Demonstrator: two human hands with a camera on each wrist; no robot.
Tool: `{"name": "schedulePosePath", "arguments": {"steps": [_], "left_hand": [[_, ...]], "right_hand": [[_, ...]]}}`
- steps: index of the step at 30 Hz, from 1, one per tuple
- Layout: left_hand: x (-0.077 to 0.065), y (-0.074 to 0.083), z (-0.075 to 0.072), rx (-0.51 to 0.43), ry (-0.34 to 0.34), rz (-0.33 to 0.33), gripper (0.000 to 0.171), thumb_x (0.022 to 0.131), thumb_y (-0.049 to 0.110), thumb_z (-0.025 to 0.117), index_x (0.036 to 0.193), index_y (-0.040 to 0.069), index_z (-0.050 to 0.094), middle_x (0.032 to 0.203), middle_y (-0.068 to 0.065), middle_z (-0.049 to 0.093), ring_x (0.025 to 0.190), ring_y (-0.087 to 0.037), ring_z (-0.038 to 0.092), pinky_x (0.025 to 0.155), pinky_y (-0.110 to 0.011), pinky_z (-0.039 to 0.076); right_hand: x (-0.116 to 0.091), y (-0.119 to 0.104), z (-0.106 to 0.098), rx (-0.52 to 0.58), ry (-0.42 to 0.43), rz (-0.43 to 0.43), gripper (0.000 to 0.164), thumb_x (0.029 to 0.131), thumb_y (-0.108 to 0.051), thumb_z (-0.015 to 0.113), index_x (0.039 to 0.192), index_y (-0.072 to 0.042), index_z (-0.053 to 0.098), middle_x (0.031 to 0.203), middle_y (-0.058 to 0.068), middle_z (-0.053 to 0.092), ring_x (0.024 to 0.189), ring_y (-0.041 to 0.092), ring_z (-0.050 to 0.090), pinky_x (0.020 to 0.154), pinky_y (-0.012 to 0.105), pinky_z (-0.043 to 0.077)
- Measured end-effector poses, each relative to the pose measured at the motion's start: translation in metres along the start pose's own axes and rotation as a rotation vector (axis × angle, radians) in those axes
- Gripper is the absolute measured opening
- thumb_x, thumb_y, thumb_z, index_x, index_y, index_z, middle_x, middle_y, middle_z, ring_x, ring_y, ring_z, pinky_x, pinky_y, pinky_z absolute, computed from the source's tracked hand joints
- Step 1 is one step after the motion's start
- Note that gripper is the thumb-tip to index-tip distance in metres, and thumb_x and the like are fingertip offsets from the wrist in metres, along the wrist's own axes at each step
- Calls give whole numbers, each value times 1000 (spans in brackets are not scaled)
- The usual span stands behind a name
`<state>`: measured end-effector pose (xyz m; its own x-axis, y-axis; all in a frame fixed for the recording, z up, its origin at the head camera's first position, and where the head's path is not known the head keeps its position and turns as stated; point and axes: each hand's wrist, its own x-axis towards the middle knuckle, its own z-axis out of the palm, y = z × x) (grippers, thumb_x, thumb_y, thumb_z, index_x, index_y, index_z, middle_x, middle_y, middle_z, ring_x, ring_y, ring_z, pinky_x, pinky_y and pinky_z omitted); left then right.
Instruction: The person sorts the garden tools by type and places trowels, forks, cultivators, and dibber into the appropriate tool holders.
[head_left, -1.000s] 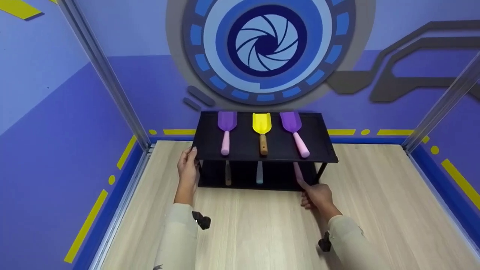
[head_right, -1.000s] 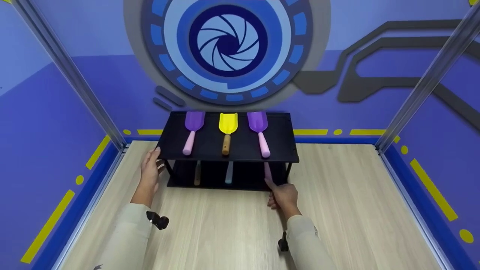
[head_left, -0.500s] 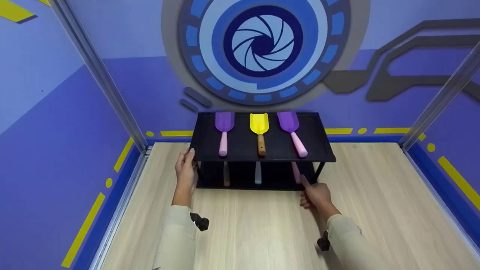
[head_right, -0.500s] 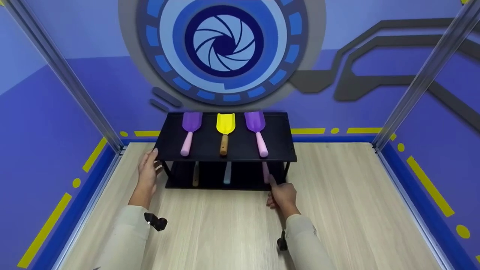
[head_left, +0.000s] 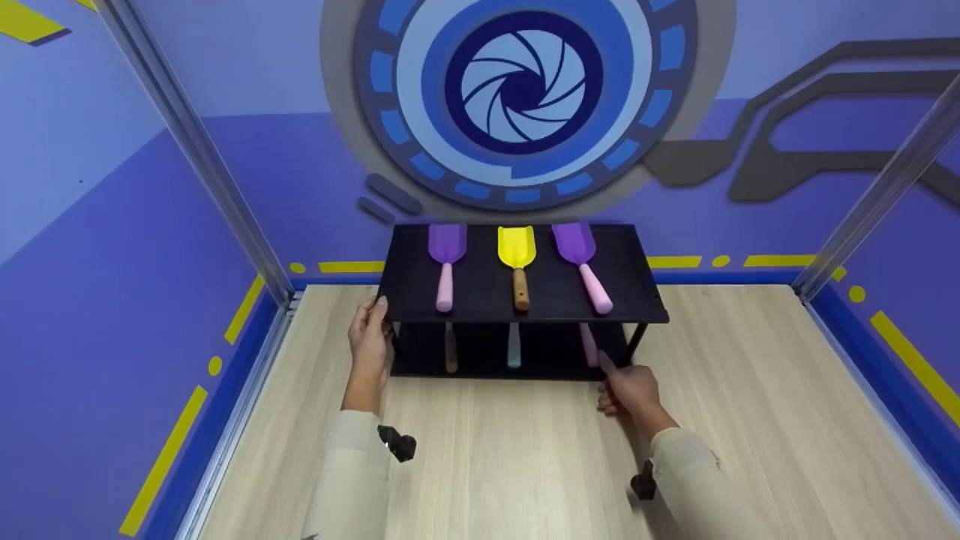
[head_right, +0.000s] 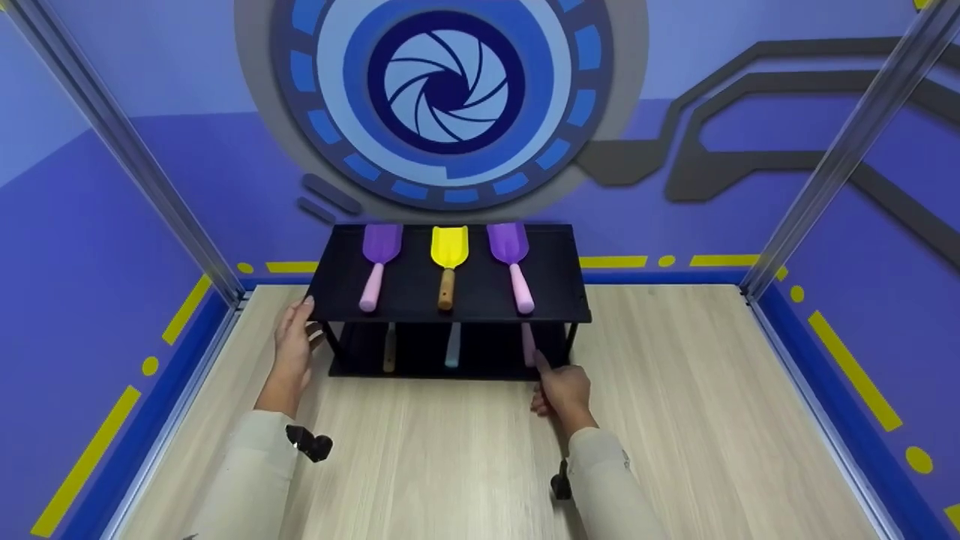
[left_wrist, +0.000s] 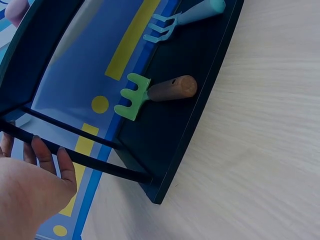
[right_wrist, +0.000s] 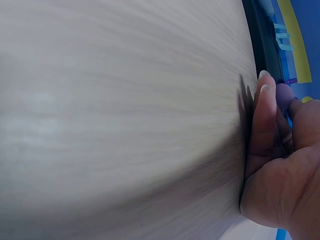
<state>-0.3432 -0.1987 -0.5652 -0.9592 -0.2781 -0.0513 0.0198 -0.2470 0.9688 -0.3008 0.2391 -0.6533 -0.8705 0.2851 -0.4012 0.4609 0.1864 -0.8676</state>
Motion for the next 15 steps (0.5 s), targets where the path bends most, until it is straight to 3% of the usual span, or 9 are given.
{"name": "schedulePosePath", "arguments": {"steps": [10,15], "left_hand": [[0,0,0,12,-4,-12,36,112,38,55,138,15,62,111,11,61,106,-15,54,114,-48,40],[-1,2,1,-9,-12,-2,33,113,37,53,137,15,60,111,12,60,104,-15,52,111,-47,39]], "right_hand": [[1,0,-1,1,3,10,73,94,-67,72,75,3,73,56,5,68,45,15,66,50,34,60],[1,-3,-1,14,-11,17,72,93,-67,73,77,3,73,57,6,69,47,16,67,51,34,61]]}}
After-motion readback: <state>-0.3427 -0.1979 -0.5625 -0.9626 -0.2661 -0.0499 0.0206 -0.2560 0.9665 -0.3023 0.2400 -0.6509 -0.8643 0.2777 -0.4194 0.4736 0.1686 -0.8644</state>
